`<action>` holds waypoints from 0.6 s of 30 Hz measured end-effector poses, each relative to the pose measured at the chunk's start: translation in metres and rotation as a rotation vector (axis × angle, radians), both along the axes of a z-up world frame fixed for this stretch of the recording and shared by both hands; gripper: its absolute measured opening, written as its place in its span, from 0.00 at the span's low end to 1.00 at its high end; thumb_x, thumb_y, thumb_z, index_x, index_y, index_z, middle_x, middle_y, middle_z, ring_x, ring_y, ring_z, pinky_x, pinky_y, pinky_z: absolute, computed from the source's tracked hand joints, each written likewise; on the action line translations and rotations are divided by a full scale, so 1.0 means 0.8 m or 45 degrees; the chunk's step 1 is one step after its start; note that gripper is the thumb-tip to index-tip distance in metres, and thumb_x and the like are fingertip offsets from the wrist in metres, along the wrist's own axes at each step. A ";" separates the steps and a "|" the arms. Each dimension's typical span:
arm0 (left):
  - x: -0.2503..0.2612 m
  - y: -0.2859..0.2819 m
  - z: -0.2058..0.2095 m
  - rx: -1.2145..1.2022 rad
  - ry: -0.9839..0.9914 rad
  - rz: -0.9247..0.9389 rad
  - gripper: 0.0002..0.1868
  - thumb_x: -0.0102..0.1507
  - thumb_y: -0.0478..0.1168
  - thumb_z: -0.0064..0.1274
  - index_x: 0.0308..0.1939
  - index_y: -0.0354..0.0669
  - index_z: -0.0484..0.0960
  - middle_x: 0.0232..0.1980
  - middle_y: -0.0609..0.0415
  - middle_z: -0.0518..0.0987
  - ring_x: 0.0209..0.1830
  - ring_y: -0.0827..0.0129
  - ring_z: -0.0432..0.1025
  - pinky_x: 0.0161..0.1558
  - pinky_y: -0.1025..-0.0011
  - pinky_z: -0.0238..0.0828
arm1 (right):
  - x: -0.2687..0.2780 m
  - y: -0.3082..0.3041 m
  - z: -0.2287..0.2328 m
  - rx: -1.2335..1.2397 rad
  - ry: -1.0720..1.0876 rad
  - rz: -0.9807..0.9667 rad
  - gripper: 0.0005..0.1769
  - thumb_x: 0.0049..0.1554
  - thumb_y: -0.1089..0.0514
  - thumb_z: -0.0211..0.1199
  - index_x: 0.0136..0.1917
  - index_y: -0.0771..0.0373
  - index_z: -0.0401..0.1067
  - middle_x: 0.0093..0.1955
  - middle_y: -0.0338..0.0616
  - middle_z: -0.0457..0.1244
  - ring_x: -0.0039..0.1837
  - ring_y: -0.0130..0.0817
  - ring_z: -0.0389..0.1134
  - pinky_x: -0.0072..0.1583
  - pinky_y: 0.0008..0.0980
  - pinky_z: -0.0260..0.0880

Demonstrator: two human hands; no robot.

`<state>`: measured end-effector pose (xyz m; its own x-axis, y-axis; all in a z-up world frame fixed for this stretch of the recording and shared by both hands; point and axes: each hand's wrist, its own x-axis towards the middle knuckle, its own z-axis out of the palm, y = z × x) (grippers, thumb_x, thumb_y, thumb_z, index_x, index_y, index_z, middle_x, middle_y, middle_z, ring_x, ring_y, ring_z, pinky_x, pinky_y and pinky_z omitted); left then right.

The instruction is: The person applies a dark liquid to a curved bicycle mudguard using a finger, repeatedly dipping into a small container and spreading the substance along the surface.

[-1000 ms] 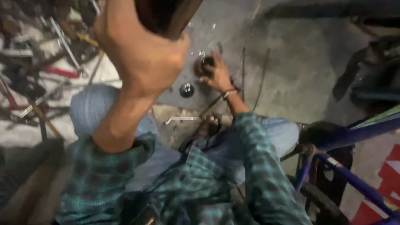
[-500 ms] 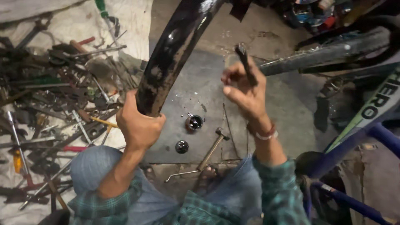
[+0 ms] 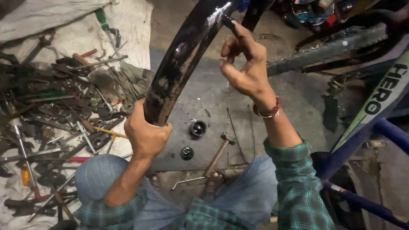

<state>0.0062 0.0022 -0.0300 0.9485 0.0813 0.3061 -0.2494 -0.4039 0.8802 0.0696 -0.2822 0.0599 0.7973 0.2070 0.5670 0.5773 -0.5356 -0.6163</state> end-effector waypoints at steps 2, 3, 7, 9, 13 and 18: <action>-0.002 -0.001 0.001 0.031 0.005 -0.006 0.31 0.45 0.35 0.66 0.53 0.37 0.77 0.40 0.42 0.82 0.40 0.48 0.79 0.44 0.59 0.74 | 0.002 -0.001 -0.005 0.002 -0.028 -0.010 0.40 0.56 0.69 0.65 0.80 0.58 0.58 0.45 0.39 0.67 0.46 0.25 0.69 0.49 0.25 0.72; -0.003 -0.001 0.002 0.046 0.009 -0.010 0.31 0.45 0.35 0.66 0.53 0.37 0.77 0.39 0.42 0.82 0.39 0.47 0.79 0.44 0.59 0.74 | 0.002 0.001 -0.008 -0.010 -0.059 -0.018 0.41 0.56 0.70 0.65 0.80 0.57 0.58 0.46 0.39 0.67 0.47 0.25 0.69 0.50 0.25 0.71; -0.005 -0.005 0.005 -0.010 0.040 -0.021 0.29 0.46 0.35 0.65 0.52 0.37 0.77 0.39 0.44 0.82 0.38 0.51 0.80 0.44 0.61 0.75 | -0.007 0.019 -0.014 -0.047 -0.140 -0.062 0.40 0.51 0.68 0.61 0.77 0.62 0.61 0.50 0.39 0.67 0.50 0.29 0.69 0.52 0.28 0.71; -0.005 -0.006 0.007 -0.047 0.037 -0.031 0.30 0.46 0.34 0.65 0.52 0.37 0.77 0.39 0.45 0.83 0.39 0.54 0.80 0.44 0.63 0.76 | -0.013 0.029 -0.015 -0.311 -0.229 -0.066 0.28 0.46 0.67 0.64 0.60 0.58 0.65 0.45 0.41 0.64 0.47 0.33 0.66 0.55 0.36 0.63; -0.006 -0.006 0.010 -0.079 0.101 -0.042 0.29 0.46 0.34 0.65 0.51 0.37 0.77 0.38 0.46 0.83 0.37 0.57 0.81 0.44 0.65 0.76 | -0.012 0.032 -0.014 -0.421 -0.469 0.040 0.20 0.46 0.68 0.63 0.53 0.62 0.68 0.45 0.45 0.63 0.48 0.42 0.63 0.58 0.41 0.55; -0.009 -0.007 0.011 -0.046 0.029 -0.041 0.30 0.46 0.34 0.65 0.52 0.36 0.76 0.39 0.45 0.82 0.38 0.57 0.80 0.44 0.64 0.75 | 0.016 0.002 -0.004 -0.170 -0.258 -0.125 0.26 0.47 0.66 0.63 0.60 0.67 0.64 0.44 0.39 0.64 0.46 0.34 0.63 0.58 0.38 0.59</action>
